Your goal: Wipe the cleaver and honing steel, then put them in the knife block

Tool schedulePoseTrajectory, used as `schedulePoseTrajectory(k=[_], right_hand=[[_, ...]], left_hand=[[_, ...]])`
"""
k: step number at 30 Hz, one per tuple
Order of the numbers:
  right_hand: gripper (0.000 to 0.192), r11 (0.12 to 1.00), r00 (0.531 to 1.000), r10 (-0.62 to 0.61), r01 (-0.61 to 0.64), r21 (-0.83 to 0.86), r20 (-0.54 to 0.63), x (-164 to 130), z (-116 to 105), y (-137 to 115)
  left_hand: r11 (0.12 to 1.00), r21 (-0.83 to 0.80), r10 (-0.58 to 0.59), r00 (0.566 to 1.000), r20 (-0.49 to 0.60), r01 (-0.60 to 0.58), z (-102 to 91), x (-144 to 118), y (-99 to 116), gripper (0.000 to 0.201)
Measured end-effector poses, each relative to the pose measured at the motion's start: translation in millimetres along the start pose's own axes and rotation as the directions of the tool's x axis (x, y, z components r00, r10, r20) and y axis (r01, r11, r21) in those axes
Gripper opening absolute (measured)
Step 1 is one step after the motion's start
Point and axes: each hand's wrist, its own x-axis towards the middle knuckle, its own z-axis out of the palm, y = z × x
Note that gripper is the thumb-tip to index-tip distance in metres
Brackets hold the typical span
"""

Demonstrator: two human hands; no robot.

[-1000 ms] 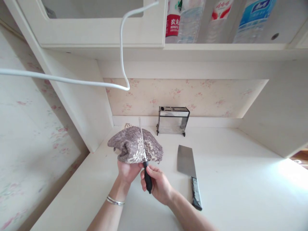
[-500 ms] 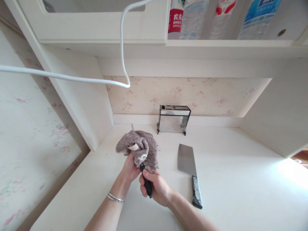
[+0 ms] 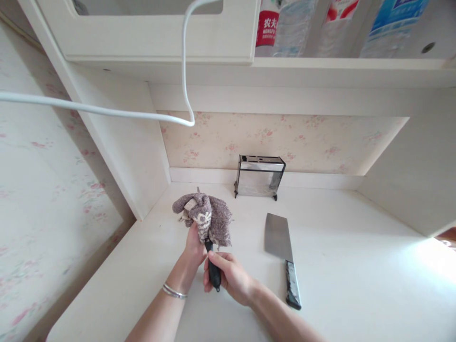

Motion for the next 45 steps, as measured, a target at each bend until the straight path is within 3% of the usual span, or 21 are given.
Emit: schedulePoseTrajectory(k=[7,13,22,26,31,34,37,41,45], right_hand=[[0.034,0.999,0.999,0.012,-0.014,0.037,0.036,-0.4,-2.8,-0.1],[0.029,0.999,0.997,0.043,-0.044,0.015,0.069,-3.8,-3.3,-4.2],[0.029,0.993,0.969,0.104,-0.115,0.034,0.225,-11.5,-0.5,-7.9],[0.031,0.99,0.947,0.123,-0.139,0.032,0.297,-20.1,-3.8,-14.3],[0.03,0.981,0.877,0.149,-0.191,0.046,0.457,-32.6,-11.4,-22.6],[0.02,0.99,0.937,0.103,-0.13,0.058,0.333,-33.9,-10.2,-23.0],[0.016,0.999,0.984,-0.002,0.008,-0.035,0.179,-31.3,-4.7,-23.1],[0.02,0.968,0.985,-0.173,0.174,-0.182,0.021,-27.3,1.5,-23.5],[0.03,0.927,0.96,-0.242,0.185,-0.326,-0.143,-22.2,0.9,-19.0]], left_hand=[[1.0,-0.007,-0.029,0.998,-0.047,0.029,2.0,-0.5,0.1,0.028],[0.999,-0.022,0.025,0.999,0.023,-0.024,-0.1,3.2,8.2,0.029],[0.96,-0.183,0.218,0.976,0.012,-0.212,-2.7,-2.1,37.5,0.033],[0.923,-0.229,0.296,0.951,-0.094,-0.31,-17.7,6.1,56.8,0.032],[0.849,-0.25,0.431,0.883,-0.183,-0.466,-41.0,23.1,81.4,0.03],[0.82,-0.257,0.489,0.859,-0.15,-0.512,-47.3,30.0,84.7,0.031],[0.824,-0.234,0.519,0.853,-0.053,-0.516,-41.4,28.6,77.2,0.034],[0.883,-0.17,0.46,0.879,0.126,-0.438,-20.2,15.5,59.4,0.037],[0.948,-0.063,0.317,0.927,0.201,-0.311,-5.3,2.3,42.2,0.033]])
